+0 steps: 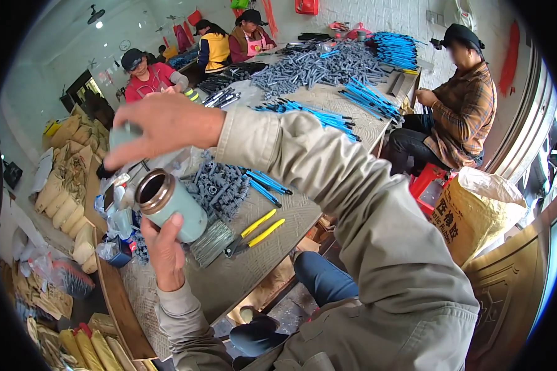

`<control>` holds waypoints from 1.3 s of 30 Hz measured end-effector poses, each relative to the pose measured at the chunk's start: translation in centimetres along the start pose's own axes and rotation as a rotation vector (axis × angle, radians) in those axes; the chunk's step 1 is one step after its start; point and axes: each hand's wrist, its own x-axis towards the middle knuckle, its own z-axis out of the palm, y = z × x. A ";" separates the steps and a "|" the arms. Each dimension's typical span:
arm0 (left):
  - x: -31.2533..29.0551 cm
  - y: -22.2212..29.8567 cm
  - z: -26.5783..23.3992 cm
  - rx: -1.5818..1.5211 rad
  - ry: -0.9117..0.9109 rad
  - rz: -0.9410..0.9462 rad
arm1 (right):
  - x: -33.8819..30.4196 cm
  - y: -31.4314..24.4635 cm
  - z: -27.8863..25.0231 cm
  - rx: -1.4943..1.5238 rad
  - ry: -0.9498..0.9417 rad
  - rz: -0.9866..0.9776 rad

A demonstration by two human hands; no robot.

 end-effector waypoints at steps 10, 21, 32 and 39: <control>0.5 2.4 -2.3 0.028 0.005 0.108 | -8.9 0.4 10.7 1.294 0.736 0.605; -2.4 4.0 -2.3 0.001 -0.187 0.208 | -4.9 -3.4 4.7 1.212 1.028 -0.247; -2.1 2.8 -0.6 0.161 -0.270 0.259 | -7.5 -3.1 2.5 1.145 0.992 -0.270; -3.0 3.9 1.5 0.316 -0.003 0.318 | -7.4 -4.4 3.2 0.975 1.049 -0.178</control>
